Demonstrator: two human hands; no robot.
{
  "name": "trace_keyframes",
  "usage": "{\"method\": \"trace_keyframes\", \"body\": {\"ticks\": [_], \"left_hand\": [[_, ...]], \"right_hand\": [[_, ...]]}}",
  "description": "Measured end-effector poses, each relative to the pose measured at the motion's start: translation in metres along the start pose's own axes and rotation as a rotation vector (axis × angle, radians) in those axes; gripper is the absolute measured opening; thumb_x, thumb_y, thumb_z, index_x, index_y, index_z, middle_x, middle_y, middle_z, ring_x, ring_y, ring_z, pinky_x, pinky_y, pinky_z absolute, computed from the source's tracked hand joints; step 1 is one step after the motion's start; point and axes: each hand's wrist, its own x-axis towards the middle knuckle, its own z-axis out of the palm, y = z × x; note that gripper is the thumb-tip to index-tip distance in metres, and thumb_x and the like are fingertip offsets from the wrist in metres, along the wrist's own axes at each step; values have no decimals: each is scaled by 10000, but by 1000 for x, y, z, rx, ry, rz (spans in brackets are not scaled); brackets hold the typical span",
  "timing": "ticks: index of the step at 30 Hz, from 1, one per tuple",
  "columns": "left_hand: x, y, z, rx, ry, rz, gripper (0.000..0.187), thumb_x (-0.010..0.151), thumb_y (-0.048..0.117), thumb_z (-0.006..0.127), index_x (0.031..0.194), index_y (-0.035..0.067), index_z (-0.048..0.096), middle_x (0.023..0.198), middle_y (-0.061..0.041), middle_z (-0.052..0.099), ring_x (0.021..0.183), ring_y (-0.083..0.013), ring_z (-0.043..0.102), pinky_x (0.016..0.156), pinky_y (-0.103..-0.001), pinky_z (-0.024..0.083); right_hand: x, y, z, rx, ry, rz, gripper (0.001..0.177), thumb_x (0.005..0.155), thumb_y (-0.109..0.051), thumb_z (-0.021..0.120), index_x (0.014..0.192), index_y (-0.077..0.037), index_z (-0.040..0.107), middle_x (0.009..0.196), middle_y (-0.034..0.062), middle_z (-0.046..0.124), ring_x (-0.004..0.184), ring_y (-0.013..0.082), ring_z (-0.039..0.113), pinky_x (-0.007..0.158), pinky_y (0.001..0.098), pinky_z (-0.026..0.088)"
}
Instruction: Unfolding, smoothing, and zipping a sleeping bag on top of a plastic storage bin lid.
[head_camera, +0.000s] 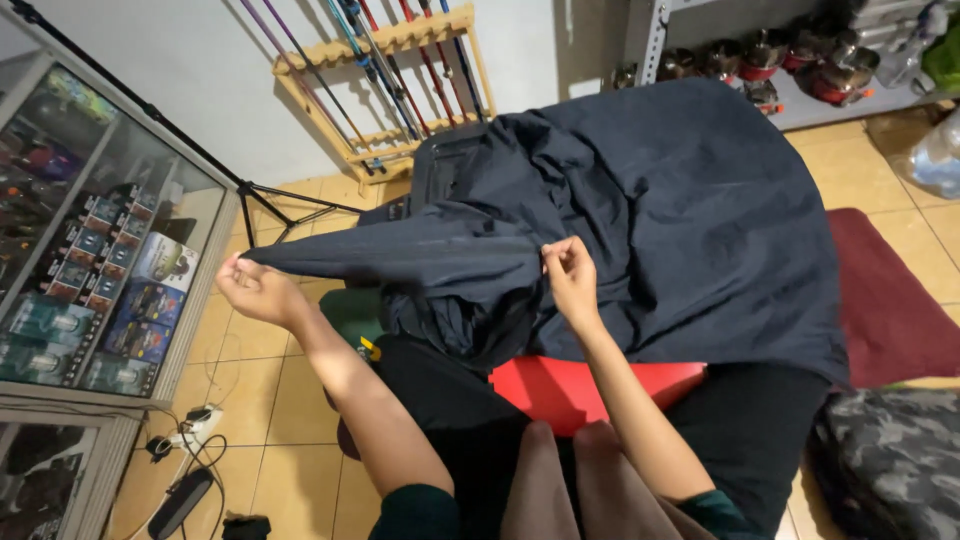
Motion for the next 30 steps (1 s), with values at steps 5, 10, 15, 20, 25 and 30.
{"method": "trace_keyframes", "body": {"ticks": [5,10,15,20,25,30], "left_hand": [[16,19,2,-42,71,31,83,1030,26,560,1091,41,614,1026,-118,586,749,-179,630,629,-263,535],[64,70,11,-10,84,127,161,1002,-17,504,1062,57,634,1047,-141,616,926,-242,648,808,-375,569],[133,68,14,65,138,362,236,950,-91,479,988,67,652,885,-83,610,722,-172,545,681,-316,523],[149,-10,-10,-3,290,171,165,963,129,580,1023,92,729,966,-86,758,761,-178,788,663,-301,744],[-30,5,-26,-179,82,-31,564,995,365,686,1379,-30,562,1374,-280,515,1293,-448,459,1070,-577,319],[-166,154,35,111,-547,187,255,898,241,708,1145,191,747,1156,-50,716,1157,-254,638,1081,-409,337]], "right_hand": [[15,22,-1,102,41,127,52,989,-93,673,945,-80,649,683,46,655,614,109,615,593,226,524],[37,-32,8,109,3,12,75,1007,-124,652,936,-117,631,737,-20,603,672,51,543,658,202,454],[42,-126,15,35,-64,-180,195,1044,-175,621,884,-161,512,777,-70,451,735,27,418,711,216,372],[23,-89,13,2,-16,-239,166,1062,-168,585,926,-135,494,862,-8,555,823,70,543,784,235,446],[8,-54,17,75,-103,-104,116,1047,-143,599,952,-111,541,720,27,605,667,103,585,672,248,472],[2,-52,20,27,-158,-53,34,1007,-86,670,985,-98,647,722,14,652,689,87,581,659,257,501]]}}
